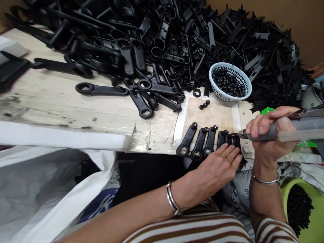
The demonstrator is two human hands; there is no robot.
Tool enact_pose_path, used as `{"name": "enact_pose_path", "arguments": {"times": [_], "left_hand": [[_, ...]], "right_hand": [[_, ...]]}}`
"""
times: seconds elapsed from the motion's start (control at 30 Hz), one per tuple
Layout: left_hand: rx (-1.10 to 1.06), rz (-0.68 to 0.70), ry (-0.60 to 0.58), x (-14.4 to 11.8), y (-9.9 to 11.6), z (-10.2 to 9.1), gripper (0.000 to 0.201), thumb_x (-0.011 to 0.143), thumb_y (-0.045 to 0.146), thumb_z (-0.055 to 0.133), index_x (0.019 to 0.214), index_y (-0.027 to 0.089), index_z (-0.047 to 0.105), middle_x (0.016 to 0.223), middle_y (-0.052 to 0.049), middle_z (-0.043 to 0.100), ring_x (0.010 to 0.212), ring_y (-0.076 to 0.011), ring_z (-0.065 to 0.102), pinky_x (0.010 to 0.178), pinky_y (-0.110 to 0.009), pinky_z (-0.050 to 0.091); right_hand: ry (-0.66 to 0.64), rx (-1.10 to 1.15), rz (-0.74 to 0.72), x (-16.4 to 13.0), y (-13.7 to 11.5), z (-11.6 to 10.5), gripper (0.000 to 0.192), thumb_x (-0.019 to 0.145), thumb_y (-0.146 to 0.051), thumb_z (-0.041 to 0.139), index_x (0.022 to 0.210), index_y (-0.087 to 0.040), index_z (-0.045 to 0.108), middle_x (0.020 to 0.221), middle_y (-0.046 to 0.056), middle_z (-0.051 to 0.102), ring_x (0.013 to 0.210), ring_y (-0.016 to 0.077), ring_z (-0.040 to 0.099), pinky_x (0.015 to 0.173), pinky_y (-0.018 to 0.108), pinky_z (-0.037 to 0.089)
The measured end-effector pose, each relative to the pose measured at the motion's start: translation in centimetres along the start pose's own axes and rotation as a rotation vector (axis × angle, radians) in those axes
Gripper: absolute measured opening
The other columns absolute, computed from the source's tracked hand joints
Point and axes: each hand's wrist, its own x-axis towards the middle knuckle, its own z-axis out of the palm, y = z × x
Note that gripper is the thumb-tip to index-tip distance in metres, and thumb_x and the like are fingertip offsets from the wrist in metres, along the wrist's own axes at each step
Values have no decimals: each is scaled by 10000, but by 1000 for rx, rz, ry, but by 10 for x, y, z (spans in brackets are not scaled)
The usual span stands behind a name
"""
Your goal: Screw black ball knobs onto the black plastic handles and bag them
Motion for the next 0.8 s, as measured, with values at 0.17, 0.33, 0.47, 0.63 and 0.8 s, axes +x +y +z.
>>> {"name": "enact_pose_path", "arguments": {"times": [0.17, 0.33, 0.47, 0.63, 0.8], "left_hand": [[9, -21, -7, 0, 1, -3, 372, 980, 166, 449, 1332, 84, 538, 1415, -136, 564, 1316, -238, 533, 1138, -378, 334], [-1, -2, -22, 2, -1, -8, 352, 991, 151, 419, 1303, 81, 567, 1393, -140, 583, 1267, -225, 579, 1115, -376, 360], [-6, -9, 5, 2, -2, -9, 338, 985, 154, 438, 1282, 87, 586, 1375, -125, 602, 1268, -235, 579, 1101, -360, 376], [-29, -2, -17, 2, -3, -8, 345, 971, 138, 461, 1297, 96, 566, 1401, -120, 580, 1295, -221, 554, 1111, -349, 367], [-25, 0, 0, 4, -3, -3, 339, 971, 123, 456, 1292, 89, 560, 1385, -131, 590, 1292, -211, 553, 1117, -350, 359]], "right_hand": [[-71, -16, 6, 1, 5, 1, 194, 825, -290, 635, 674, -226, 533, 432, -102, 431, 310, 74, 381, 316, 193, 401], [-121, 6, 48, 1, 7, 2, 213, 798, -318, 690, 679, -236, 534, 439, -100, 420, 294, 78, 375, 280, 202, 375], [-82, -2, 87, -2, 9, 1, 175, 759, -341, 727, 719, -248, 585, 428, -105, 439, 284, 86, 379, 267, 214, 364], [-115, -1, 123, 1, 5, -6, 141, 749, -303, 716, 834, -221, 639, 451, -95, 505, 318, 98, 434, 329, 240, 418], [6, 10, 61, 8, -15, -8, 206, 691, -317, 741, 832, -221, 626, 472, -90, 508, 339, 105, 435, 364, 268, 431]]}}
